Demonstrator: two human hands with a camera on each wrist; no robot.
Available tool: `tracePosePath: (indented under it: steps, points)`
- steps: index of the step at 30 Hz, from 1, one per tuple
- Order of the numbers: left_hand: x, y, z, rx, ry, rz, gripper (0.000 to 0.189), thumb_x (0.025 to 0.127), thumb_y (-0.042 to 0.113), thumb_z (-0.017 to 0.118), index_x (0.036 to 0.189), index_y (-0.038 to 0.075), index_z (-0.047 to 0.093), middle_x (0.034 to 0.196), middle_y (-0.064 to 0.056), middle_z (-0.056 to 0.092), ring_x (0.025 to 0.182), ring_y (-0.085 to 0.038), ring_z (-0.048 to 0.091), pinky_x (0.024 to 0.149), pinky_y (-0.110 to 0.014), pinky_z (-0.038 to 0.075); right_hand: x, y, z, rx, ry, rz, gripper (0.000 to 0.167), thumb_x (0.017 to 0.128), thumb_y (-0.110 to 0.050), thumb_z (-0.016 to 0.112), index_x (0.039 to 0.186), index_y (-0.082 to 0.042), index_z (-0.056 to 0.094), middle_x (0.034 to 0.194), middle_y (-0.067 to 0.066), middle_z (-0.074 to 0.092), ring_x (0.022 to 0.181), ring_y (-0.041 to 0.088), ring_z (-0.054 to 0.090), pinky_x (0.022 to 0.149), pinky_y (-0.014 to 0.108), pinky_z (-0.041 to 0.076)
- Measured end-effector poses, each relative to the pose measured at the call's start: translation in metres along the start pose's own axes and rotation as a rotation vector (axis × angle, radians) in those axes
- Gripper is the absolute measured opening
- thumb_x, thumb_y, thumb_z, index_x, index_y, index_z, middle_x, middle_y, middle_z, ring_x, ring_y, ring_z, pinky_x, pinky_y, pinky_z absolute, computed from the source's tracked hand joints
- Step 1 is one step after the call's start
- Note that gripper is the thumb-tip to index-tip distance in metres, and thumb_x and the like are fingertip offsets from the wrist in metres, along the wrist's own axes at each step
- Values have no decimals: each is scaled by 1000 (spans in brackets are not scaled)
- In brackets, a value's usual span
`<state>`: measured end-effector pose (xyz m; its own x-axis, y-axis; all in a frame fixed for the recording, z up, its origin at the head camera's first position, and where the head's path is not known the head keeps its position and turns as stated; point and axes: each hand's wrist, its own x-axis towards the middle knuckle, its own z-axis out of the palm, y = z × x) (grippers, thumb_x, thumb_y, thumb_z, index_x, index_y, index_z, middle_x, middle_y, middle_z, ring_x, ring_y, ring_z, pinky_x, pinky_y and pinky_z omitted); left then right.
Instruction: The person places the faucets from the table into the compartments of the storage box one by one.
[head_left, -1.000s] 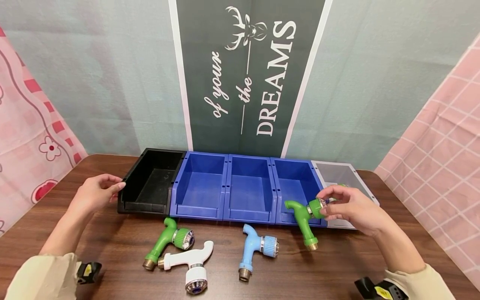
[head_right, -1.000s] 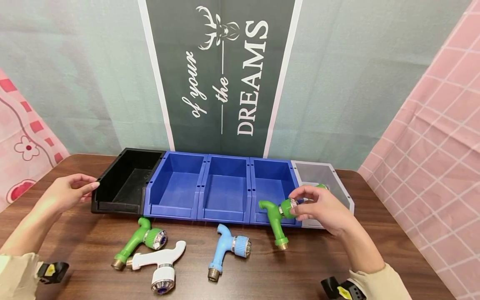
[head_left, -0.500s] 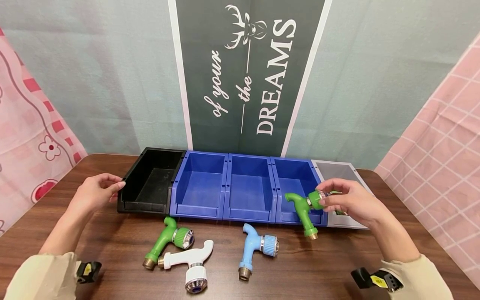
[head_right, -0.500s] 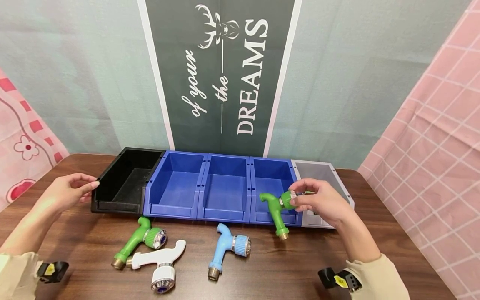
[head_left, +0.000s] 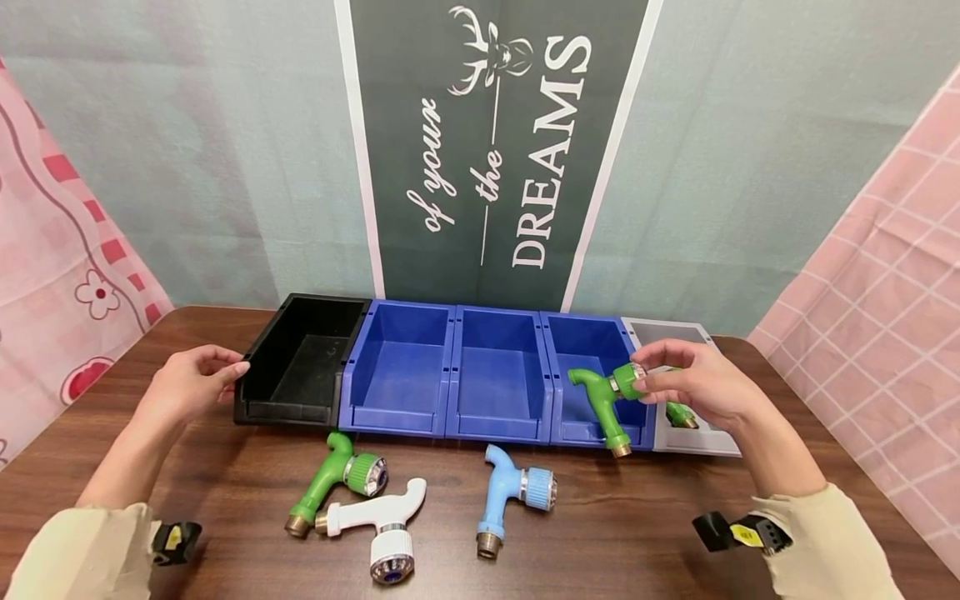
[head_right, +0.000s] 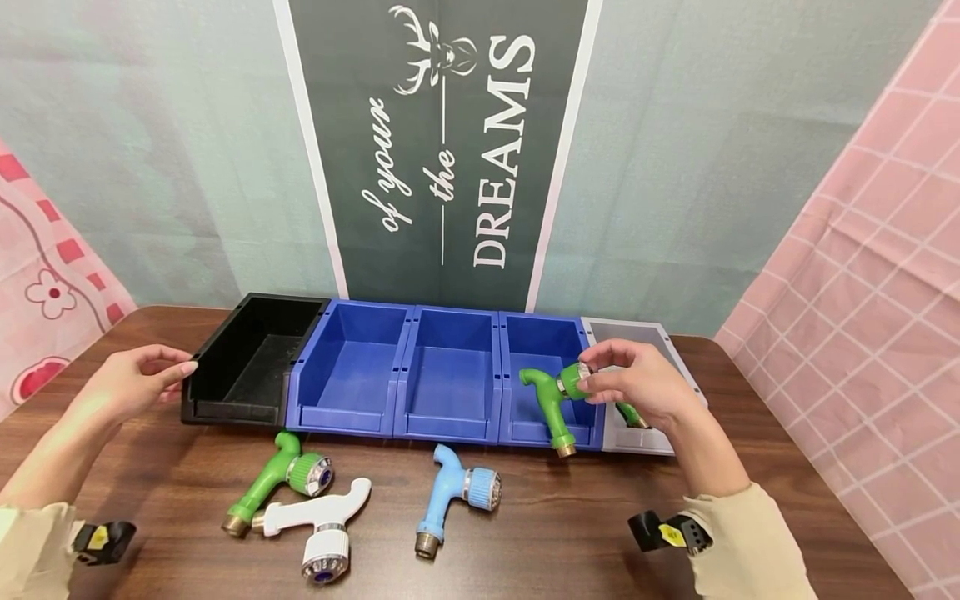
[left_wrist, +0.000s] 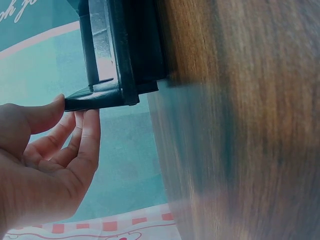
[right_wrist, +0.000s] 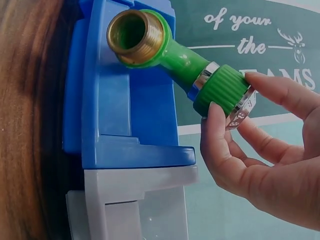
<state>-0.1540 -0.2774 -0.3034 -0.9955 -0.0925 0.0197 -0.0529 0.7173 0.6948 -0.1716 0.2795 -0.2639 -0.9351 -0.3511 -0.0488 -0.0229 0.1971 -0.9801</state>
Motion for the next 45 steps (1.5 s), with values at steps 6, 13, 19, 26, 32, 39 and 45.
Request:
tracePosePath:
  steps: [6,13,19,26,32,39,45]
  points:
    - [0,1,0,1,4,4,38,94,25,51,108,-10,53,91,-21,62,69,-18,63,58,-26,50,4,-2,0,-3,34,22,20,81,7,61,99,-2,57,92,9,54,73,17,62,67,32,53]
    - [0,1,1,1,4,-2,38,94,26,51,108,-10,53,93,-23,62,70,-18,63,57,-24,49,10,-8,1,-35,74,67,27,80,5,65,103,4,51,90,9,55,74,17,62,68,32,53]
    - [0,1,0,2,9,0,39,94,26,51,108,-10,53,93,-22,62,69,-17,63,57,-24,48,17,-12,3,-49,94,63,25,81,4,64,102,3,52,86,7,55,74,16,62,68,32,53]
    - [0,0,0,-10,0,-3,39,95,26,51,109,-10,53,93,-21,62,71,-18,63,59,-27,50,25,-13,5,-109,145,89,29,85,-2,62,108,7,47,87,4,54,74,13,62,70,33,53]
    - [1,0,1,-15,5,9,38,94,25,51,108,-11,53,91,-20,62,70,-18,63,59,-28,51,31,-11,7,-132,182,110,37,82,-5,67,108,8,45,88,3,56,74,13,62,71,35,53]
    - [1,0,1,-27,7,5,38,94,24,51,108,-11,53,91,-21,62,69,-16,63,59,-28,51,38,-11,10,-200,198,121,45,82,-8,68,114,10,42,93,7,53,74,12,61,71,33,53]
    - [0,0,1,-19,11,5,38,94,24,51,108,-11,53,90,-20,62,69,-17,63,60,-29,52,43,-9,14,-157,186,104,42,81,-1,66,113,12,42,90,6,51,72,12,60,68,31,53]
